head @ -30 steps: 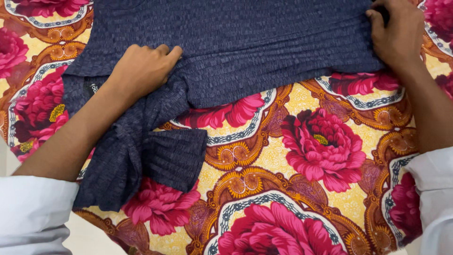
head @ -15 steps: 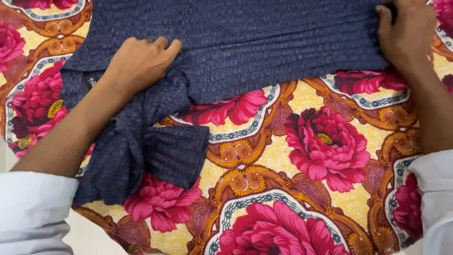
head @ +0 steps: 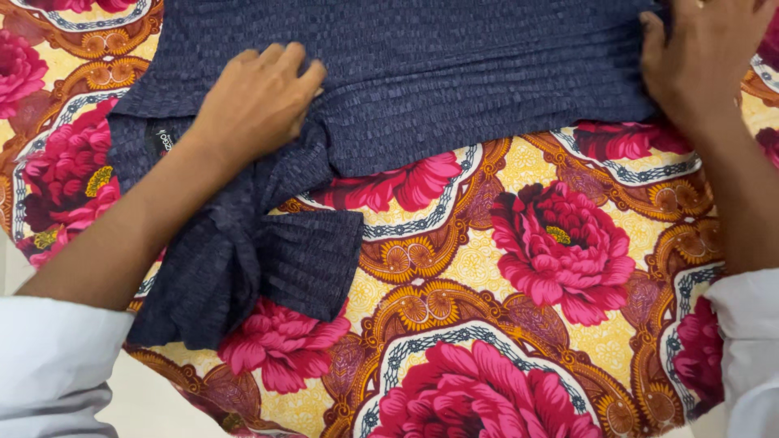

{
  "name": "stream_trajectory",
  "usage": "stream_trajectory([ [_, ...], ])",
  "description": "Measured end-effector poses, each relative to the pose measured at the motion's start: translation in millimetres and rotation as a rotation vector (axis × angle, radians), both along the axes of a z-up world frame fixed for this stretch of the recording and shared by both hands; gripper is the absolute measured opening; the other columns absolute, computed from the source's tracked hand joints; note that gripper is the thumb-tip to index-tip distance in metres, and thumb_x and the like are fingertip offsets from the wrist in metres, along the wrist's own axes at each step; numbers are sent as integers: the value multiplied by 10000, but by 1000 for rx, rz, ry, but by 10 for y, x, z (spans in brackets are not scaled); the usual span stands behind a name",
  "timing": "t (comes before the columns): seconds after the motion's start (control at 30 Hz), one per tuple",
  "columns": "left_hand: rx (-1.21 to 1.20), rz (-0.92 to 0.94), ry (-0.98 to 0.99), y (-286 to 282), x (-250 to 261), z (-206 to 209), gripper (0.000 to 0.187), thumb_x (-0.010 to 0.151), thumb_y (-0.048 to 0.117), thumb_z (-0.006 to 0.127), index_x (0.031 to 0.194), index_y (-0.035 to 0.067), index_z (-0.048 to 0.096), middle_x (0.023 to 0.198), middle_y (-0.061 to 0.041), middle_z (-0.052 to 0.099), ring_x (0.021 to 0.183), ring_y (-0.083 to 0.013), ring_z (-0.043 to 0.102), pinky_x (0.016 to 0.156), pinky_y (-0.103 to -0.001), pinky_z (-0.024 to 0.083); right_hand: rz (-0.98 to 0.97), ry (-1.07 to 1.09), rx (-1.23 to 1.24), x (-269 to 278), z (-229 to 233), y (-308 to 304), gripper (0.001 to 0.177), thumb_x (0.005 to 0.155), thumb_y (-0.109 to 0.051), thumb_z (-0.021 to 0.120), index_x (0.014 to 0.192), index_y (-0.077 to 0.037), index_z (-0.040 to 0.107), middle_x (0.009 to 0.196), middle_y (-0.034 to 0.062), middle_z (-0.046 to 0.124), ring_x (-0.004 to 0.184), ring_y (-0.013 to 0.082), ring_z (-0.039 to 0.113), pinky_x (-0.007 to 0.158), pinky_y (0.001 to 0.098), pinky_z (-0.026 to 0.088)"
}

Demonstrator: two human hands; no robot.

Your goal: The person folds a dark blue textured garment and a pair of black pants on a floral-patterned table. The person smooths the fabric, aligns the edges, and folds the items into compact rectangles. The folded blue garment is placed into a red suitcase, while the black pants are folded and set aside on the table.

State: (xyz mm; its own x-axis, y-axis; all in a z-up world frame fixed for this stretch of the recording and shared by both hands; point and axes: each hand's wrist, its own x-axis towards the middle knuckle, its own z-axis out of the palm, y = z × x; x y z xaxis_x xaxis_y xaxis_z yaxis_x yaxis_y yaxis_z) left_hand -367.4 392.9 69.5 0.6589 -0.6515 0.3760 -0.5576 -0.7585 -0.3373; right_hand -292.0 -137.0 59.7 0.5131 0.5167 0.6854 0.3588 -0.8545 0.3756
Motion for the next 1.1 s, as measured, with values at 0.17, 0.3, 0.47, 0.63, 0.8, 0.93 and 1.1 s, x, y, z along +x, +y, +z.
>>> stream_trajectory([
  [0.17, -336, -194, 181, -675, -97, -70, 315, 959, 120, 613, 1243, -7, 658, 1283, -161, 654, 1195, -342, 590, 962, -482, 450, 445, 216, 189, -389, 41, 1019, 285, 1026, 53, 610, 1309, 23, 625, 1387, 205, 656, 1282, 408, 569, 1081, 542, 373],
  [0.3, -420, -146, 201, -1189, -145, -356, 474, 1013, 228, 591, 1372, -79, 550, 1480, -246, 515, 1390, -374, 466, 1127, -521, 351, 441, 602, 296, -512, -120, 1789, 392, 1117, -127, 529, 1484, 8, 544, 1532, 235, 541, 1471, 397, 441, 1217, 504, 298],
  [0.47, -410, -12, 247, -1234, -167, -531, 636, 1057, 374, 525, 1476, -97, 443, 1588, -263, 384, 1499, -389, 328, 1222, -549, 220, 368, 734, 191, -538, -165, 1901, 510, 1125, -293, 422, 1551, -13, 429, 1627, 214, 402, 1526, 384, 326, 1229, 522, 238],
  [0.63, -397, -42, 291, -1061, -187, -452, 773, 1049, 549, 488, 1507, -71, 426, 1604, -223, 383, 1502, -397, 312, 1216, -575, 193, 217, 779, 96, -491, -110, 1677, 577, 1094, -410, 376, 1595, -122, 372, 1661, 140, 328, 1537, 347, 253, 1216, 540, 180],
  [0.8, -382, -56, 300, -1018, -200, -386, 816, 1032, 609, 478, 1532, -34, 423, 1617, -207, 382, 1504, -406, 308, 1206, -605, 185, 69, 787, 80, -374, -121, 1271, 582, 1088, -473, 340, 1613, -221, 347, 1685, 99, 291, 1552, 321, 226, 1220, 574, 140],
  [0.93, -378, -62, 297, -1003, -206, -379, 820, 1026, 624, 470, 1535, -17, 426, 1619, -202, 382, 1506, -403, 308, 1204, -620, 175, -33, 817, 115, -194, -137, 864, 615, 1074, -515, 291, 1618, -230, 322, 1684, 88, 273, 1548, 308, 214, 1213, 580, 120],
  [1.1, -376, -65, 296, -993, -200, -381, 824, 1024, 633, 466, 1535, -12, 433, 1619, -199, 381, 1501, -405, 313, 1203, -620, 173, -86, 831, 183, -54, -154, 396, 614, 1071, -512, 280, 1614, -230, 327, 1691, 87, 257, 1555, 307, 195, 1208, 578, 113],
])
